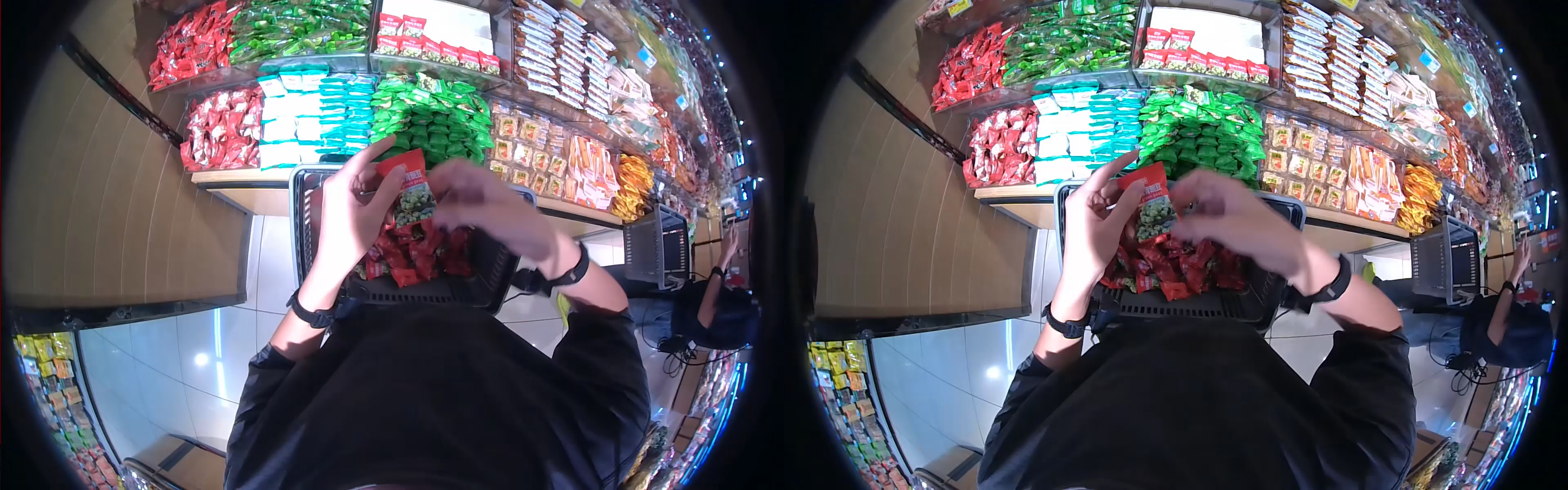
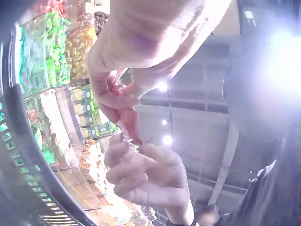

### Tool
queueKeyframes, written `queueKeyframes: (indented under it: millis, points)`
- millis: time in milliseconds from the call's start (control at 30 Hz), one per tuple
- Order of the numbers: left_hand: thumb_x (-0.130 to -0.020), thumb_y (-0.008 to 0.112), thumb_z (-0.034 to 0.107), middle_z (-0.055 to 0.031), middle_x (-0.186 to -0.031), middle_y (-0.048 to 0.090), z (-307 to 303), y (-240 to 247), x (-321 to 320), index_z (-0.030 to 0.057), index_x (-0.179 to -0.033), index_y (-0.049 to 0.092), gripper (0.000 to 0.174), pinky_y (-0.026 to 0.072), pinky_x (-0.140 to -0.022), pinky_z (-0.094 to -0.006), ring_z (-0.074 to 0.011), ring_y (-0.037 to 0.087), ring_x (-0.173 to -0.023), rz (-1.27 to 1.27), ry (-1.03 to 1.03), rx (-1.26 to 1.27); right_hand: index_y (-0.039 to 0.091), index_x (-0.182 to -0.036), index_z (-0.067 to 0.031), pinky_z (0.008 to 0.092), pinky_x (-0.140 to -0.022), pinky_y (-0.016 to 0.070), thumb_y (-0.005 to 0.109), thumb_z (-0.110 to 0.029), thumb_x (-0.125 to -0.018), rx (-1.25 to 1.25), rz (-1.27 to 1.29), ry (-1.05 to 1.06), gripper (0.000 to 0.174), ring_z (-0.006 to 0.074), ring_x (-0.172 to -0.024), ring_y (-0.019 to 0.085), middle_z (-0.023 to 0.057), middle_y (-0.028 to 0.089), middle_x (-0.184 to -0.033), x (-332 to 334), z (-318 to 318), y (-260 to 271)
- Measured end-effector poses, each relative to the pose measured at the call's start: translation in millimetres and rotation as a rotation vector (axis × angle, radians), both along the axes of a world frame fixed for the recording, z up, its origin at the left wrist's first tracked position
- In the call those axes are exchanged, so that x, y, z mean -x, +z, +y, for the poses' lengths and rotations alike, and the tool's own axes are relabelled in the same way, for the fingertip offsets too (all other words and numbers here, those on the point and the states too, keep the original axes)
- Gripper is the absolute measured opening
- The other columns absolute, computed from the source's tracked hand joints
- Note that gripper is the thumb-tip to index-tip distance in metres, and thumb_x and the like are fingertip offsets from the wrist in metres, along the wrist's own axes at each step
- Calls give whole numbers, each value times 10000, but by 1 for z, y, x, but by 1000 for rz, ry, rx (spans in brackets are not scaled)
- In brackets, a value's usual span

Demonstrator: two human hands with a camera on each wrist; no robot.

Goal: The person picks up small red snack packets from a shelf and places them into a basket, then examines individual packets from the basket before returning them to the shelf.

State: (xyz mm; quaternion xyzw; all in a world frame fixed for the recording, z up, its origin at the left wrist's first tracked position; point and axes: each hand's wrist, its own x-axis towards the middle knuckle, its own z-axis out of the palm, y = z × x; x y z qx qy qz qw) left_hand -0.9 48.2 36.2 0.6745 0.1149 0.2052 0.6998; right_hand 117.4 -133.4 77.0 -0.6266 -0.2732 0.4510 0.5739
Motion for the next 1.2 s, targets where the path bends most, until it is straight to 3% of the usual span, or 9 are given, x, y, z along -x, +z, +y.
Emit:
queueKeyframes:
  millis: [67,133,400,467,533,633,867,1033,1200]
  points:
    - [-958,685,56,-66,-844,726,-1,-3,-4,-5,-1424,537,492,440,-534,-206,-25,554,-601,-10,-12,-49,620,-1143,-41,244,-701,520,723,-116,-937,-43,-50,-60,242,88,-819,652,23,679,-991,-21,10,7]
    - [-957,688,61,-69,-850,728,-1,-2,-6,1,-1430,531,502,444,-534,-213,-32,561,-611,-3,-48,-51,673,-1066,-53,219,-644,483,719,-186,-957,53,-431,71,178,56,-759,612,-4,673,-946,-46,19,8]
    - [-955,702,91,-101,-956,725,20,-7,-15,32,-1465,476,561,480,-553,-205,-71,635,-753,86,-66,22,665,-1015,-21,214,-593,455,677,-117,-964,218,-218,261,109,49,-690,596,-6,664,-833,-84,62,5]
    - [-971,671,67,-101,-1033,714,25,-24,-17,16,-1402,517,461,514,-592,-206,-92,657,-821,-83,41,-19,649,-991,-5,247,-613,498,635,-41,-949,156,-569,173,58,94,-688,625,25,666,-824,-110,70,27]
    - [-984,638,43,-91,-1035,715,38,-39,-4,-1,-1344,550,373,519,-612,-204,-83,656,-829,-91,36,-17,646,-1053,28,276,-660,554,470,53,-995,96,-616,-29,188,146,-704,684,88,699,-818,-164,80,55]
    - [-998,596,13,-85,-1023,723,44,-61,13,-15,-1253,606,257,506,-619,-199,-62,649,-818,-16,-26,71,610,-1076,50,296,-717,579,560,-43,-1021,-32,-839,-201,119,161,-725,688,106,695,-842,-271,104,69]
    - [-1007,592,17,-69,-1026,731,42,-84,26,3,-1195,635,194,510,-683,-217,-80,668,-855,70,0,217,572,-903,12,327,-542,519,521,73,-947,77,-920,-275,91,173,-598,650,84,614,-756,-406,159,-5]
    - [-1021,576,33,-68,-997,731,49,-92,31,4,-1181,641,175,512,-702,-227,-87,668,-852,82,24,216,564,-882,-4,324,-565,531,525,120,-920,169,-1023,-179,136,157,-639,634,65,609,-813,-433,161,-28]
    - [-1019,575,28,-71,-902,717,47,-100,29,-15,-1139,643,145,506,-685,-229,-91,653,-800,72,0,212,577,-905,-10,335,-586,544,511,112,-939,249,-815,-71,142,172,-655,655,65,620,-760,-439,165,-47]
